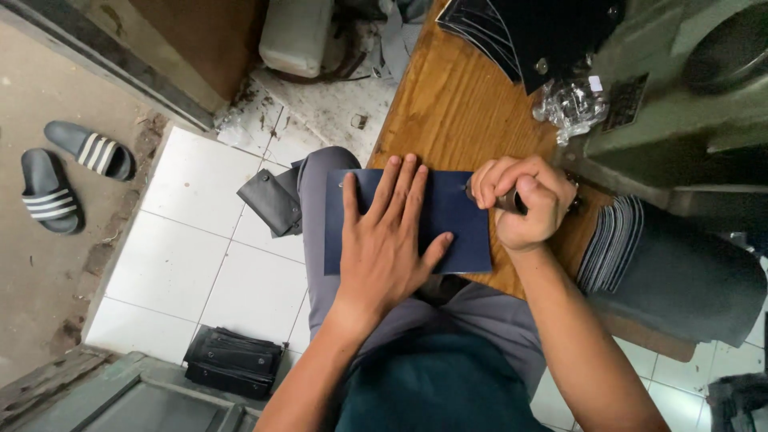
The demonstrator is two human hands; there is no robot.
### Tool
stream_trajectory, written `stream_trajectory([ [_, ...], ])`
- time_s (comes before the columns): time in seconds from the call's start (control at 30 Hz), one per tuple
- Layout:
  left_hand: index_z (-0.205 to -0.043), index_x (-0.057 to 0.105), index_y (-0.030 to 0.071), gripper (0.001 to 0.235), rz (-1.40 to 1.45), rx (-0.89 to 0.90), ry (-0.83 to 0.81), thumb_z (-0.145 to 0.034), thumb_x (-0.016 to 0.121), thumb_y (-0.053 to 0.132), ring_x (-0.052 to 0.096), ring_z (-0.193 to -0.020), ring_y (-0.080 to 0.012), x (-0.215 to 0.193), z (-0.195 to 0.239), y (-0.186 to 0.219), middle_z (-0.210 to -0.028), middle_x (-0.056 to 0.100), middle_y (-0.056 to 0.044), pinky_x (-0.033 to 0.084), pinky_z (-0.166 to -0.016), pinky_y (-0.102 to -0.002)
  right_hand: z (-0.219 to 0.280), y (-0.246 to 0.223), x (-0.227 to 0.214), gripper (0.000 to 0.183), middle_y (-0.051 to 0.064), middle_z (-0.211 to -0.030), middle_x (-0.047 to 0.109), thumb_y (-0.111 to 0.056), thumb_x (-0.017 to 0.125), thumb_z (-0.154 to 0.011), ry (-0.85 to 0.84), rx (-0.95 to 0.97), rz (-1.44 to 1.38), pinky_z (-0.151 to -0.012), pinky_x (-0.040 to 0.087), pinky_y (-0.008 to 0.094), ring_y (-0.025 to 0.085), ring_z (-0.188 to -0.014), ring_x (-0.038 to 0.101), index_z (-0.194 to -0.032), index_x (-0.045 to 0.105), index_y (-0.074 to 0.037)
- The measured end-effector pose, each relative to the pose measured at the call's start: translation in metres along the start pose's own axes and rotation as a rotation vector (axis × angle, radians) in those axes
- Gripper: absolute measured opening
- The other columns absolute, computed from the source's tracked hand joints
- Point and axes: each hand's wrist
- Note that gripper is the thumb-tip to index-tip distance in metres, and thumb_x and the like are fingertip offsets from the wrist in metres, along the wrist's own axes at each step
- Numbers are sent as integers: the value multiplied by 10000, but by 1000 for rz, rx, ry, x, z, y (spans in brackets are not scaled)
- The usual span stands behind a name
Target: The person sits at a wooden workbench in a leather workshop and installs metal snap fasteners onto leather pieces. They position a snap component on the leather, align it, and set it using a handheld metal snap-setting punch, working through black and blue leather pieces one at a time and stacking finished pieces.
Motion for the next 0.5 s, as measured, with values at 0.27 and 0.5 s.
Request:
stream_trajectory([
  [0.27, -1627, 283, 86, 939, -27, 8, -29, -931, 504, 675, 162, -1596, -259, -6, 0, -3, -1708, 262, -92, -60, -1271, -630, -12, 10, -19, 289, 169, -496, 331, -279, 413, -976, 233, 161, -194, -462, 400, 374, 321, -413, 449, -783, 427, -64],
  [0.5, -1630, 289, 89, 927, -33, 15, -4, -938, 512, 665, 167, -1595, -272, -3, 2, -3, -1710, 259, -89, -58, -1269, -640, -12, 4, 2, 301, 171, -469, 317, -241, 424, -978, 206, 163, -141, -412, 365, 344, 325, -386, 454, -754, 424, -40],
])
Point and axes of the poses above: each hand's wrist, its own z-axis away from the middle knuckle, its own x-axis out of the palm, y = z × x
